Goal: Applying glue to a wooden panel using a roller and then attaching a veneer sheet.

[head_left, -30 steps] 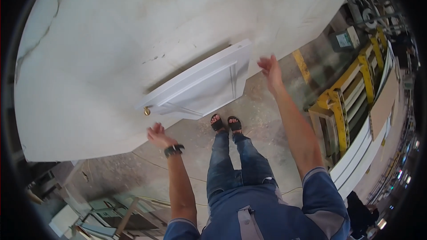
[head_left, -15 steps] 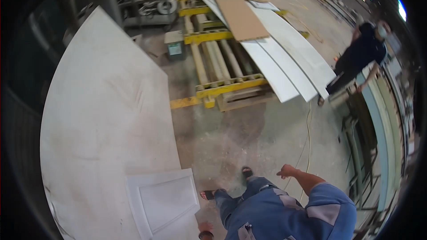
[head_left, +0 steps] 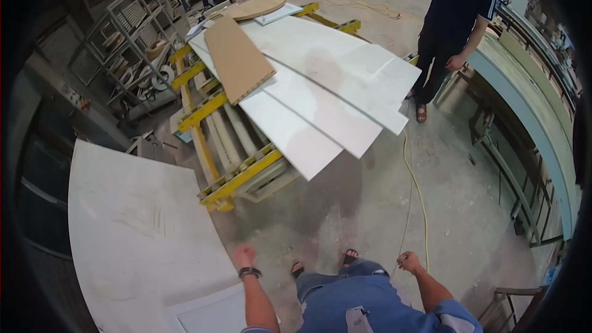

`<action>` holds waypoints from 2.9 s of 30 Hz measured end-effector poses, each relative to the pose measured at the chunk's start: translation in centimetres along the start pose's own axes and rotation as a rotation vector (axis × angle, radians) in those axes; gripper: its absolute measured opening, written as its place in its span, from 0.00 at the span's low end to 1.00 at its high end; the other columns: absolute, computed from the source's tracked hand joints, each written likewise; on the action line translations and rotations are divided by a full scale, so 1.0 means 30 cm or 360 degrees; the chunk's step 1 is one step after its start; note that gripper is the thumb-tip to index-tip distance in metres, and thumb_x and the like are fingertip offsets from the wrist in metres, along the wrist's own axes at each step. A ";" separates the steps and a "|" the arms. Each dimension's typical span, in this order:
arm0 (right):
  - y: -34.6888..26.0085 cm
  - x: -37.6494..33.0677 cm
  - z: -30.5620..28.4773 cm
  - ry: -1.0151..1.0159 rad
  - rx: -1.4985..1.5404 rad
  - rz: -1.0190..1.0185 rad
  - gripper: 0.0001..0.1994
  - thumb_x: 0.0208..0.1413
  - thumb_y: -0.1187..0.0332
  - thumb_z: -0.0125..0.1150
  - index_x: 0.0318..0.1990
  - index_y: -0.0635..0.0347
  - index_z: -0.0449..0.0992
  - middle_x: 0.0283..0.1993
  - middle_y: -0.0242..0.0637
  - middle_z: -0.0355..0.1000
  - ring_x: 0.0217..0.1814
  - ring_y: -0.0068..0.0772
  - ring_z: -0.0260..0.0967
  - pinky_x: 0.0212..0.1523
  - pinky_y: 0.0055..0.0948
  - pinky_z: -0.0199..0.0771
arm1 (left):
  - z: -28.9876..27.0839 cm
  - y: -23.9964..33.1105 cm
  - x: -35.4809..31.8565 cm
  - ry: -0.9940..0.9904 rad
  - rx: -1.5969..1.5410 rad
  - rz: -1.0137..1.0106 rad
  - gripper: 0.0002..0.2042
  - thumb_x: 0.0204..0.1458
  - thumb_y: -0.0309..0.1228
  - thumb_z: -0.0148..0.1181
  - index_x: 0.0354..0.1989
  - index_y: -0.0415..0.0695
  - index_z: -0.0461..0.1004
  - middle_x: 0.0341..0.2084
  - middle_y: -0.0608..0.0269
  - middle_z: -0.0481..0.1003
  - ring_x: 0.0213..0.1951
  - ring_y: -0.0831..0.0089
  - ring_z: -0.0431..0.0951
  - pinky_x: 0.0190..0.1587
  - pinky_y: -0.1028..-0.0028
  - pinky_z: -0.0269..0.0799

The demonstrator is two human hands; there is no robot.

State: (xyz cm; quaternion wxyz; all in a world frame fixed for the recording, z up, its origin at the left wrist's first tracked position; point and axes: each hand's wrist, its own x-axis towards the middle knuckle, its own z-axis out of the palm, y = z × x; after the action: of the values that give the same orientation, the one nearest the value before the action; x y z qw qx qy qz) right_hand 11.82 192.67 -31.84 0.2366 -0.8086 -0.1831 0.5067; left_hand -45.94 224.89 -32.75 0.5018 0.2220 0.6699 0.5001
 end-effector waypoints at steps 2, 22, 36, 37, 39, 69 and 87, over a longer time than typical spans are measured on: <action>-0.065 0.042 -0.079 0.0028 0.0251 -0.0061 0.05 0.52 0.72 0.60 0.32 0.65 0.75 0.25 0.39 0.75 0.23 0.28 0.74 0.23 0.26 0.75 | 0.383 -0.057 -0.123 -0.0283 0.0163 -0.0156 0.07 0.56 0.33 0.55 0.36 0.43 0.73 0.24 0.60 0.75 0.24 0.67 0.78 0.25 0.72 0.74; -0.864 0.572 -1.415 0.0885 0.0639 -0.0176 0.10 0.53 0.73 0.58 0.43 0.68 0.73 0.19 0.37 0.73 0.19 0.25 0.72 0.20 0.22 0.67 | 3.102 0.191 -0.493 -0.1229 0.0286 -0.0166 0.13 0.57 0.31 0.56 0.46 0.38 0.71 0.36 0.54 0.78 0.33 0.67 0.80 0.36 0.73 0.76; -1.303 1.308 -2.519 0.0750 0.0054 -0.0564 0.12 0.52 0.73 0.60 0.43 0.69 0.75 0.27 0.40 0.76 0.32 0.29 0.75 0.36 0.29 0.73 | 4.112 -0.031 -0.701 -0.0953 0.0247 -0.0399 0.10 0.54 0.29 0.58 0.42 0.41 0.71 0.32 0.60 0.78 0.27 0.73 0.79 0.27 0.78 0.73; -1.370 1.346 -2.593 0.0818 0.0035 -0.0636 0.12 0.52 0.73 0.60 0.43 0.69 0.75 0.28 0.40 0.76 0.32 0.29 0.75 0.36 0.30 0.74 | 4.135 -0.033 -0.690 -0.0919 0.0283 -0.0369 0.10 0.54 0.30 0.57 0.43 0.41 0.71 0.34 0.58 0.78 0.30 0.69 0.80 0.31 0.74 0.75; -1.520 1.400 -2.713 0.0838 -0.0022 -0.0806 0.12 0.53 0.72 0.60 0.44 0.69 0.75 0.26 0.40 0.76 0.29 0.27 0.74 0.33 0.26 0.72 | 4.200 -0.004 -0.667 -0.0806 0.0351 -0.0334 0.11 0.54 0.31 0.57 0.44 0.41 0.71 0.35 0.56 0.77 0.33 0.65 0.81 0.35 0.71 0.77; -3.184 3.049 -3.368 0.0207 -0.0355 -0.1104 0.16 0.51 0.71 0.64 0.46 0.68 0.75 0.36 0.47 0.78 0.39 0.37 0.78 0.43 0.32 0.76 | 6.045 0.748 0.381 -0.0729 0.0066 -0.0301 0.14 0.58 0.37 0.56 0.47 0.42 0.70 0.33 0.58 0.77 0.33 0.67 0.81 0.31 0.72 0.77; -5.080 3.991 -2.873 -0.0620 -0.1529 -0.1991 0.18 0.52 0.62 0.64 0.48 0.58 0.73 0.39 0.45 0.78 0.43 0.50 0.74 0.45 0.41 0.73 | 5.981 1.148 1.378 0.0756 -0.1612 -0.0346 0.19 0.55 0.43 0.56 0.44 0.41 0.63 0.45 0.50 0.73 0.46 0.53 0.75 0.49 0.55 0.72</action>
State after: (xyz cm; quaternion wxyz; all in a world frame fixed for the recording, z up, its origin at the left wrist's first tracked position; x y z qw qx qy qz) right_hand 131.55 364.98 -0.68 0.0670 -0.4670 -0.8366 0.2784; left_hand 91.04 352.02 -19.92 0.4299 -0.2350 0.4598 0.7406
